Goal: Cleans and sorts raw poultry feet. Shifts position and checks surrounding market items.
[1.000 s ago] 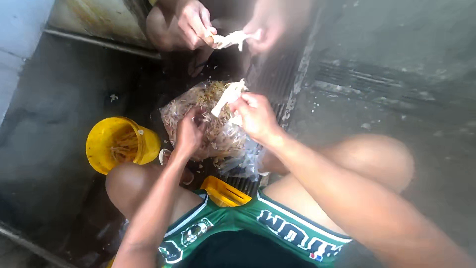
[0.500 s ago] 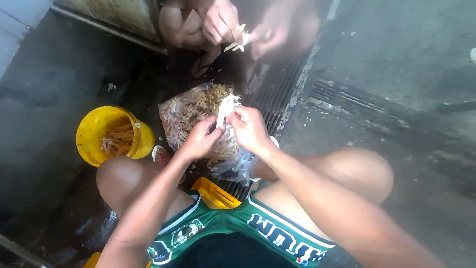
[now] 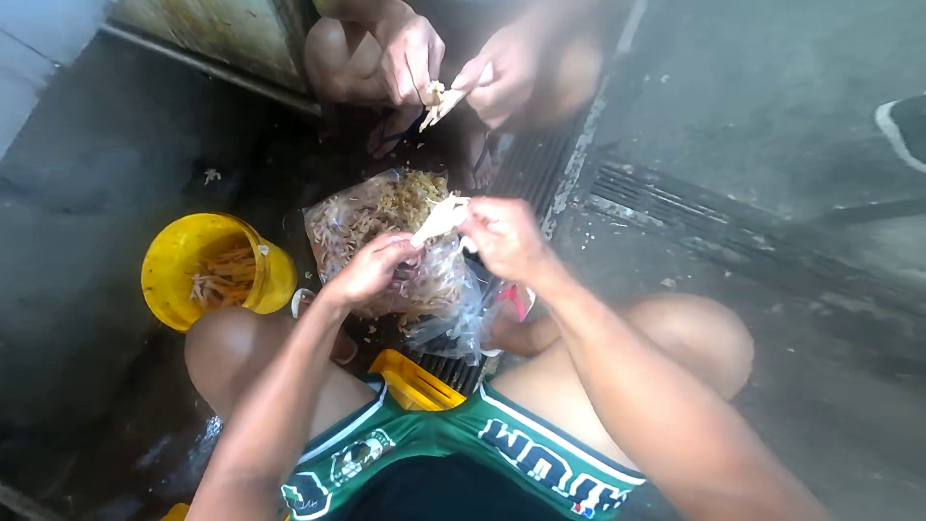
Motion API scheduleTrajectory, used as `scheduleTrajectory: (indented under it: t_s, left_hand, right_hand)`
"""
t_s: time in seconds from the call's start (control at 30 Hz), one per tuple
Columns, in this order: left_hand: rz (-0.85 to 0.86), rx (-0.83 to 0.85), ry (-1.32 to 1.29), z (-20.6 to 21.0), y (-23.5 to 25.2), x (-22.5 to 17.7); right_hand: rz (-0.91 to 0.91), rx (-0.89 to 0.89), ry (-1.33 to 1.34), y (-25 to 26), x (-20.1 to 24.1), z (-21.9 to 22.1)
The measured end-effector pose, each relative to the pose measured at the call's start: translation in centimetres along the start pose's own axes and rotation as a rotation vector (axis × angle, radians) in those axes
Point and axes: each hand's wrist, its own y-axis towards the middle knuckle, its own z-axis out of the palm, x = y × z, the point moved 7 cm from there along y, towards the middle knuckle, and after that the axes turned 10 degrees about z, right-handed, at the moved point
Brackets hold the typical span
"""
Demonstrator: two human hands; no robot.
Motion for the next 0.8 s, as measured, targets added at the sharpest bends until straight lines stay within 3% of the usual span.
scheduleTrajectory:
  t_s: [0.13,0.2,0.37,0.5,0.7,0.8]
  left_hand:
    - [0.011,-0.109,-0.23,-2.4,-2.2,-1.2]
    - [-0.014,-0.165,-0.343,-3.2,-2.7,-0.8]
    - [-0.091,-0.125,-0.58,-1.4,-2.1,1.0]
    - [-0.148,-0.054,-0.639,0.5,-1.2,2.1]
    - [-0.17,0.044,-0.662,1.5,-0.7,2.7]
    - [-0.143,0.079,-0.65,1.5,-0.9,2.3]
  right_hand:
    - [0.163,-0.235,-0.018,1.5,-2.8,-7.1]
    - [0.185,-0.294,-0.023,1.3,-3.0,-8.6]
    - [0.209,-0.019,0.07,-1.1,-0.8,-2.3]
    - [0.105,0.127,0.171,-2.0,1.7,1.3]
    - [0.242,0.122,0.269,-1.8,1.5,2.6]
    - [0.182,0.097,0.216,-1.8,1.9,2.2]
